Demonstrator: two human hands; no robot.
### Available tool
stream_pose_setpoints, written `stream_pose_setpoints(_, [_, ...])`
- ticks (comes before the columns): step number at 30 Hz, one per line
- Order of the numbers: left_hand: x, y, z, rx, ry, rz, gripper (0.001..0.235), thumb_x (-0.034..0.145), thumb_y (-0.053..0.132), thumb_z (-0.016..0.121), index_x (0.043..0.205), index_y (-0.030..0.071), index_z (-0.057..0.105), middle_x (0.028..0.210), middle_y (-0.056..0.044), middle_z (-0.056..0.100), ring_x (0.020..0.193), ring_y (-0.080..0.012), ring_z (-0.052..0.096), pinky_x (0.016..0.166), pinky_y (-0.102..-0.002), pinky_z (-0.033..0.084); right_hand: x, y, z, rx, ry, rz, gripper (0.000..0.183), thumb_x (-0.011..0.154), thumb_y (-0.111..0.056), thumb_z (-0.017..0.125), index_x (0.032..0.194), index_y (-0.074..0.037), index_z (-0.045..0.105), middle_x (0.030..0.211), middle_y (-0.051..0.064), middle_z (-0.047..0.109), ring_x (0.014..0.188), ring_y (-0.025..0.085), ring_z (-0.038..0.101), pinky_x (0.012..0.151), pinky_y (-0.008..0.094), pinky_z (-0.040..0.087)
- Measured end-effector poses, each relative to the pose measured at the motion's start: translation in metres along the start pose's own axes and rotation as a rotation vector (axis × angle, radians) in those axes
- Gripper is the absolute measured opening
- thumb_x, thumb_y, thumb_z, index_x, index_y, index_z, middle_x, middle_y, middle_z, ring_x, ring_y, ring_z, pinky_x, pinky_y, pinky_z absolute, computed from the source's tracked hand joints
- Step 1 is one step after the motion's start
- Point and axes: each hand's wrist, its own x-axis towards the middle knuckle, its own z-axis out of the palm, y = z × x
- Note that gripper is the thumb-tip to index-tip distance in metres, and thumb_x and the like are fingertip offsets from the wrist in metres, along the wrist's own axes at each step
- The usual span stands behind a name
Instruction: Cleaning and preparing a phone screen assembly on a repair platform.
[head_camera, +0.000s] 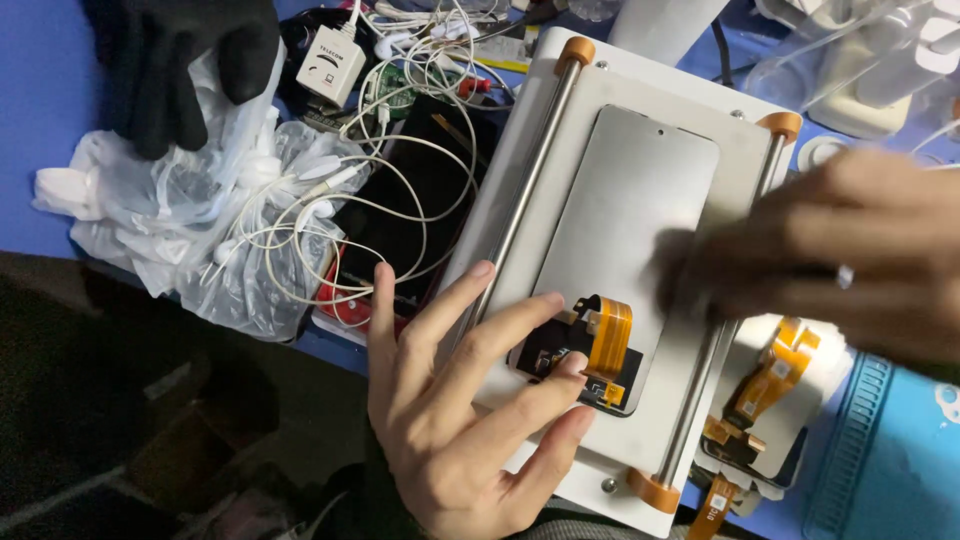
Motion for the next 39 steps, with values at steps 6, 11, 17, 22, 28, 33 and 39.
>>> stream_pose_setpoints(6, [-0.001, 0.000, -0.002, -0.007, -0.003, -0.010, 0.014, 0.085, 0.031, 0.077, 0.093, 0.020, 0.080, 0.129, -0.003, 0.071, 0.139, -0.0337, 0.054, 0.127, -0.071, 0.015, -0.033, 0.054, 0.003, -0.337, 0.114, 0.286, 0.018, 0.083, 0.004, 0.079, 0.100, -0.002, 0.079, 0.115, 0.019, 0.068, 0.097, 0.027, 0.069, 0.083, 0.038, 0.060])
stream_pose_setpoints(11, [0.001, 0.000, -0.001, -0.010, -0.007, 0.006, 0.014, 0.084, 0.031, 0.078, 0.092, 0.020, 0.079, 0.129, -0.003, 0.070, 0.139, -0.0340, 0.054, 0.128, -0.071, 0.014, -0.023, 0.049, -0.001, -0.214, 0.005, 0.141, 0.023, 0.074, -0.003, 0.074, 0.096, -0.009, 0.079, 0.112, 0.012, 0.074, 0.095, 0.028, 0.071, 0.080, 0.039, 0.057])
stream_pose_setpoints(17, [0.000, 0.001, -0.002, 0.000, -0.003, -0.010, 0.014, 0.084, 0.031, 0.078, 0.093, 0.020, 0.079, 0.129, -0.003, 0.071, 0.139, -0.0344, 0.054, 0.127, -0.071, 0.014, -0.036, 0.068, 0.008, -0.373, 0.120, 0.349, 0.013, 0.085, 0.007, 0.072, 0.098, 0.007, 0.075, 0.107, 0.022, 0.070, 0.096, 0.031, 0.072, 0.087, 0.038, 0.061])
stream_pose_setpoints(22, [0.001, -0.002, 0.000, -0.006, -0.010, 0.008, 0.015, 0.083, 0.031, 0.079, 0.093, 0.019, 0.078, 0.129, -0.003, 0.071, 0.138, -0.0340, 0.054, 0.127, -0.072, 0.015, -0.020, 0.030, 0.000, -0.050, -0.020, 0.079, 0.017, 0.083, -0.008, 0.074, 0.095, -0.016, 0.083, 0.104, 0.008, 0.076, 0.090, 0.018, 0.073, 0.080, 0.034, 0.059])
stream_pose_setpoints(28, [0.000, 0.000, -0.002, -0.005, -0.001, 0.009, 0.015, 0.081, 0.028, 0.079, 0.093, 0.019, 0.079, 0.130, -0.004, 0.070, 0.139, -0.0344, 0.054, 0.127, -0.072, 0.015, -0.042, 0.072, 0.008, -0.419, -0.050, 0.035, 0.015, 0.080, -0.003, 0.075, 0.094, -0.002, 0.080, 0.105, 0.022, 0.076, 0.082, 0.026, 0.072, 0.069, 0.038, 0.059])
stream_pose_setpoints(33, [-0.001, 0.001, -0.001, -0.017, -0.009, -0.017, 0.015, 0.082, 0.030, 0.080, 0.093, 0.020, 0.079, 0.130, -0.003, 0.071, 0.140, -0.0335, 0.053, 0.127, -0.072, 0.015, -0.053, 0.065, 0.021, 0.219, -0.004, 0.445, 0.011, 0.085, -0.004, 0.069, 0.091, -0.009, 0.077, 0.092, 0.003, 0.076, 0.074, 0.008, 0.077, 0.071, 0.024, 0.065])
stream_pose_setpoints(39, [0.000, 0.000, -0.002, -0.014, -0.019, -0.006, 0.014, 0.082, 0.028, 0.079, 0.093, 0.019, 0.079, 0.130, -0.004, 0.071, 0.140, -0.0339, 0.052, 0.126, -0.072, 0.014, -0.031, 0.066, 0.005, -0.499, 0.045, 0.181, 0.017, 0.088, -0.009, 0.072, 0.094, 0.006, 0.074, 0.098, 0.027, 0.073, 0.078, 0.036, 0.074, 0.069, 0.042, 0.059])
